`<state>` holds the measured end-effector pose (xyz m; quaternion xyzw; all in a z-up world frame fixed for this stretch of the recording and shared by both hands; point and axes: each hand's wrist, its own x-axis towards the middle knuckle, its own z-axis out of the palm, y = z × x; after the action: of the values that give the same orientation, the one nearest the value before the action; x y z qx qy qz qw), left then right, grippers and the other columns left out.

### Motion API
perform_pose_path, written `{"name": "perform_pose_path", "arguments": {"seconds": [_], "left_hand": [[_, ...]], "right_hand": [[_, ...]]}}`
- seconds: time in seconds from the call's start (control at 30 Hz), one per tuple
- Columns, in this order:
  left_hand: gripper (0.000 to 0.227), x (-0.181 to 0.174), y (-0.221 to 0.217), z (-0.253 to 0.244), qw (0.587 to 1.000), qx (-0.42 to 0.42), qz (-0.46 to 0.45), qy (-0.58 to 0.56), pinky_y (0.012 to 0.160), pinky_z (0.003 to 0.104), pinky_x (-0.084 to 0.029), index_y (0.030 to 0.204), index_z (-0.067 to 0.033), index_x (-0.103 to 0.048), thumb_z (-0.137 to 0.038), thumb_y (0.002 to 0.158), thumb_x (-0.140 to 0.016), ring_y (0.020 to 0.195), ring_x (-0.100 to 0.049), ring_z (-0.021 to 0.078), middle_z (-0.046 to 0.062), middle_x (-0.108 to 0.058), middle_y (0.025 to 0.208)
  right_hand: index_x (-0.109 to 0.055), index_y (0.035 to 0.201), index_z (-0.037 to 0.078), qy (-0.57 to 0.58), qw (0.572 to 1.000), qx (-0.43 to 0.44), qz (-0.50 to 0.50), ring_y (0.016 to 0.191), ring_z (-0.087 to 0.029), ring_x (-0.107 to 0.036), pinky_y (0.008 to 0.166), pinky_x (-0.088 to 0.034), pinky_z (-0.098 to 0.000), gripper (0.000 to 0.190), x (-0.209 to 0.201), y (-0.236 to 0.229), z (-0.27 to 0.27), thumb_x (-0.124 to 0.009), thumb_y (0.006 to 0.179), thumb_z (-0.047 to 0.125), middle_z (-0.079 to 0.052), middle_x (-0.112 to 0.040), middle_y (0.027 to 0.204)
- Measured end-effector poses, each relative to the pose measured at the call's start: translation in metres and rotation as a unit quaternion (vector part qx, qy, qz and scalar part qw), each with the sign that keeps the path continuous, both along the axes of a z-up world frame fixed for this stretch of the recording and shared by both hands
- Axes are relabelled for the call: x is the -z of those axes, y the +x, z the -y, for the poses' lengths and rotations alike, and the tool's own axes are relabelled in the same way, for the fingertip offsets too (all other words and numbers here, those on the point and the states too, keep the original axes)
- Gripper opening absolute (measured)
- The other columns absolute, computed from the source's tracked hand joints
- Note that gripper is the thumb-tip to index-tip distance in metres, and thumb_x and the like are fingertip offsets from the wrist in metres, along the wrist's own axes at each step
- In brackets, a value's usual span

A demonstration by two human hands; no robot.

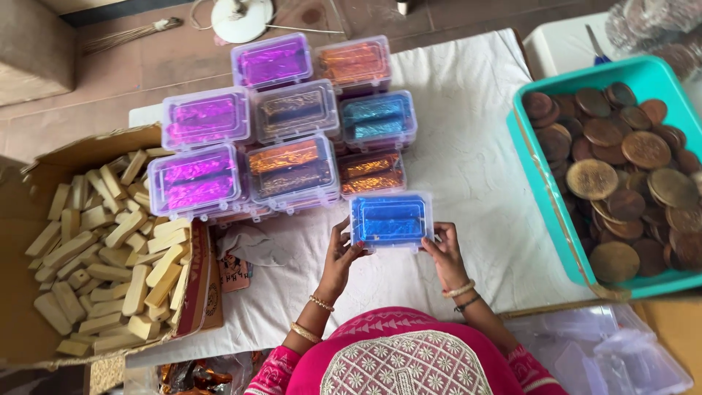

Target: The person is seen wrapping wooden items in gold foil and placing them into clear plastic containers.

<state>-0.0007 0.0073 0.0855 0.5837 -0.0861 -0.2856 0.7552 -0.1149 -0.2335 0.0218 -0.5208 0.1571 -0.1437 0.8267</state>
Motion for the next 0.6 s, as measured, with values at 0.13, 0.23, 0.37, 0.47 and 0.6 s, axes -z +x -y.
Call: {"name": "perform_pose_path", "arguments": {"seconds": [0.13,0.23,0.37,0.47,0.6], "left_hand": [[0.060,-0.009,-0.002,-0.021,0.998,-0.039,-0.015,-0.048,0.094,0.039,-0.059,0.151,-0.0074,-0.037,-0.013,0.096,-0.060,0.109,-0.067,0.0200,0.015,-0.065,0.125],[0.056,-0.011,-0.003,-0.039,0.995,-0.067,-0.036,-0.070,0.091,0.038,-0.058,0.148,-0.0073,-0.042,-0.007,0.094,-0.056,0.106,-0.067,0.0187,0.014,-0.066,0.125],[0.054,-0.003,0.001,-0.064,0.986,-0.109,-0.051,-0.114,0.088,0.036,-0.056,0.147,-0.0094,-0.046,-0.004,0.094,-0.055,0.104,-0.065,0.0181,0.013,-0.066,0.123],[0.052,-0.022,0.012,-0.074,0.980,-0.139,-0.044,-0.132,0.088,0.037,-0.056,0.144,-0.0114,-0.047,-0.002,0.093,-0.054,0.104,-0.065,0.0179,0.011,-0.066,0.124],[0.048,-0.077,0.040,-0.070,0.980,-0.160,-0.004,-0.121,0.089,0.038,-0.060,0.140,-0.0102,-0.048,-0.003,0.093,-0.053,0.109,-0.067,0.0189,0.012,-0.066,0.128]], "right_hand": [[-0.044,0.128,0.007,-0.018,0.999,-0.047,0.021,0.104,-0.017,-0.063,0.086,-0.057,-0.0380,0.042,-0.015,-0.002,-0.009,-0.069,0.096,0.016,-0.008,-0.059,0.120],[-0.044,0.133,0.006,-0.038,0.994,-0.101,0.032,0.102,-0.019,-0.064,0.085,-0.058,-0.0385,0.045,-0.014,-0.005,-0.011,-0.063,0.099,0.028,-0.010,-0.061,0.117],[-0.051,0.132,0.006,-0.082,0.986,-0.142,-0.008,0.102,-0.018,-0.066,0.086,-0.059,-0.0362,0.043,-0.001,-0.011,-0.012,-0.052,0.104,0.039,-0.008,-0.063,0.113],[-0.059,0.124,0.007,-0.157,0.974,-0.147,-0.075,0.099,-0.016,-0.067,0.084,-0.059,-0.0337,0.038,0.031,-0.018,-0.007,-0.049,0.106,0.038,-0.007,-0.066,0.106],[-0.067,0.112,0.009,-0.296,0.937,-0.136,-0.126,0.095,-0.012,-0.070,0.082,-0.058,-0.0292,0.027,0.091,-0.034,0.005,-0.051,0.105,0.030,-0.003,-0.072,0.102]]}}
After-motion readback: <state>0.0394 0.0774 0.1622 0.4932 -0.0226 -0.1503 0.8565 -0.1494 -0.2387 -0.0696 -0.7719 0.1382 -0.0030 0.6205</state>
